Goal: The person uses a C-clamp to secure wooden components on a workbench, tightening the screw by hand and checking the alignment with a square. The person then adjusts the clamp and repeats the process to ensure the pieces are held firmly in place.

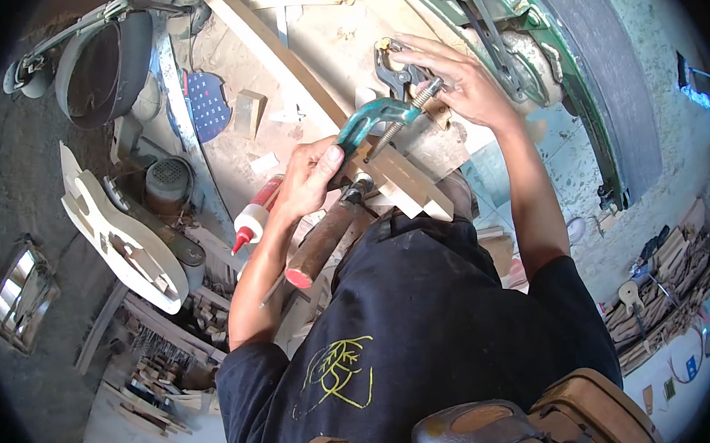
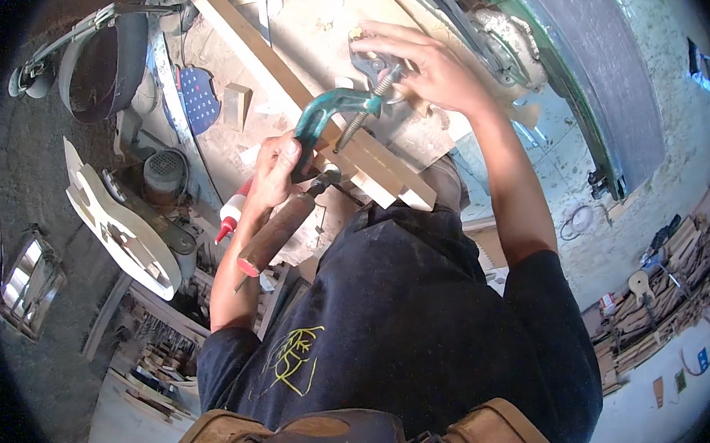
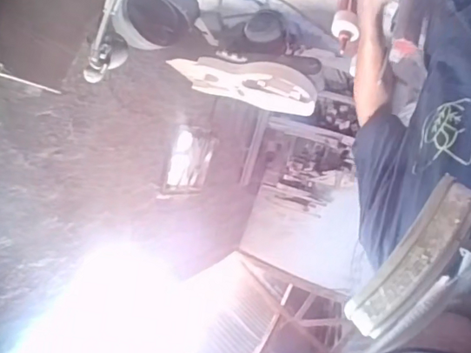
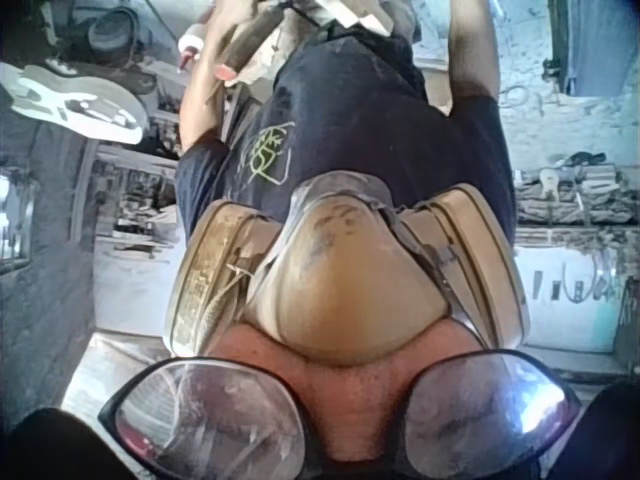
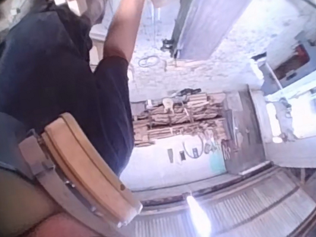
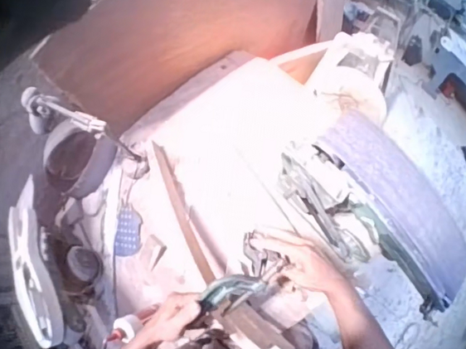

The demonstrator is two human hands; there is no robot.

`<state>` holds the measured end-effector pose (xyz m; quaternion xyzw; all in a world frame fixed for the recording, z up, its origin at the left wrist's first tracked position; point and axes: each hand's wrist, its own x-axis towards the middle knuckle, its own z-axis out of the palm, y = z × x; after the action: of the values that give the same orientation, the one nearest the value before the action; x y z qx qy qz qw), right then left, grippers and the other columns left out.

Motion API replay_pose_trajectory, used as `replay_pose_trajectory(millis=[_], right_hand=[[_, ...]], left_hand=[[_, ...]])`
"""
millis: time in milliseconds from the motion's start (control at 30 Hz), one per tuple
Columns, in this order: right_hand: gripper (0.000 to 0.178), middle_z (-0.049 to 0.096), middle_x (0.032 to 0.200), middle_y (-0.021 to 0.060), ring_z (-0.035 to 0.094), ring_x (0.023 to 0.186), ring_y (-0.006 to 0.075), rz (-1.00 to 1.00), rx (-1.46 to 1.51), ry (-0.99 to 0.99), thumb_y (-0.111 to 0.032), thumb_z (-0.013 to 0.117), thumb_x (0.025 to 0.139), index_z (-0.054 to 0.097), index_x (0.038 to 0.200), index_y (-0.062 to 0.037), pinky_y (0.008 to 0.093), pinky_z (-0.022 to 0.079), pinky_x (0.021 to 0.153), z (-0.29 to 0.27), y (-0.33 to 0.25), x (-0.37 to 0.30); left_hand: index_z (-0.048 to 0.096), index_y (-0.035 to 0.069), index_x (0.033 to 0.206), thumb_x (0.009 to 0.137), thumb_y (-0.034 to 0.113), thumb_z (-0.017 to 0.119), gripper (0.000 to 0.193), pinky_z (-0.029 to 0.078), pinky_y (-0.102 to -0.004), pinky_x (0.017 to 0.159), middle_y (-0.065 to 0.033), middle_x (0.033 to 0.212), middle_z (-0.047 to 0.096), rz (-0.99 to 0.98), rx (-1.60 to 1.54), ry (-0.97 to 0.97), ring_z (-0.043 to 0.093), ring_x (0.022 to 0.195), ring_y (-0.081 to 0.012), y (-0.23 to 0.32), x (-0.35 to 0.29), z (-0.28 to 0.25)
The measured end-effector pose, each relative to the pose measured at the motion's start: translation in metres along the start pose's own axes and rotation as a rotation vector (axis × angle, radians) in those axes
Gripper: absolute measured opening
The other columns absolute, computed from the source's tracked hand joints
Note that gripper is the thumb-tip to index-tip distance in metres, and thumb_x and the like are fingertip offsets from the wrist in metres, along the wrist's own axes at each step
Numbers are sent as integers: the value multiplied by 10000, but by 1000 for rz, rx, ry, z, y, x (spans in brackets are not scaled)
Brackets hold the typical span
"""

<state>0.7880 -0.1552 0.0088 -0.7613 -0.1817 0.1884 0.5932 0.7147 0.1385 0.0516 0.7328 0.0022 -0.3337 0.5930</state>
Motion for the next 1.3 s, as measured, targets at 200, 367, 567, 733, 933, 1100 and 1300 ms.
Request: replay_pose_trajectory(millis=[200, 367, 567, 733, 933, 1100, 1300], right_hand=[[585, 441, 1474, -11, 330, 1405, 284, -110, -474, -76, -108, 685, 753, 565, 1316, -216, 437, 315, 1149, -10, -11, 5], [454, 531, 1375, 95, 461, 1299, 320, -116, -383, -94, -235, 712, 774, 620, 1207, -132, 416, 411, 1051, -14, 4, -1], [300, 630, 990, 228, 623, 918, 389, 287, -463, -78, -313, 652, 849, 691, 911, -22, 431, 489, 784, 0, -31, -21], [555, 603, 613, 248, 617, 633, 438, 558, -673, 75, -443, 601, 906, 670, 702, 68, 459, 500, 668, 17, -77, -19], [405, 705, 815, 137, 633, 633, 194, 502, 46, -25, -362, 550, 962, 689, 1007, 15, 320, 505, 642, -11, -54, -22], [494, 611, 1099, 137, 592, 969, 161, 350, 472, 52, -362, 411, 1029, 502, 1308, 35, 271, 458, 877, -4, 6, -32], [486, 580, 1211, 226, 560, 1152, 298, 235, 1248, -143, -342, 469, 1000, 505, 1244, 77, 430, 429, 1014, 13, 36, -27]], left_hand=[[601, 11, 806, 920, 410, 637, 416, 325, -273, 535, 42, 622, 450, -76, 43, -5, 383, 611, -77, 6, -4, -4], [595, 4, 811, 934, 381, 619, 397, 344, -284, 541, 23, 616, 458, -67, 129, -29, 397, 613, -84, 10, -2, -5], [614, -5, 837, 931, 370, 611, 386, 375, -324, 542, -32, 594, 470, -27, 198, 6, 413, 585, -119, 17, 1, -3], [631, -5, 884, 930, 422, 584, 432, 402, -358, 551, -86, 602, 500, 5, 298, -35, 445, 569, -168, 16, 0, -9], [627, 1, 900, 936, 468, 555, 473, 391, -359, 547, -87, 592, 473, 65, 228, -28, 431, 570, -164, 7, 1, -7], [596, 4, 851, 949, 517, 497, 532, 362, -367, 531, -98, 570, 439, 105, 187, 19, 413, 550, -183, 2, 3, -6], [547, 13, 778, 974, 580, 403, 618, 320, -346, 524, -55, 583, 380, 155, 152, 11, 357, 578, -151, 1, 11, 1]])
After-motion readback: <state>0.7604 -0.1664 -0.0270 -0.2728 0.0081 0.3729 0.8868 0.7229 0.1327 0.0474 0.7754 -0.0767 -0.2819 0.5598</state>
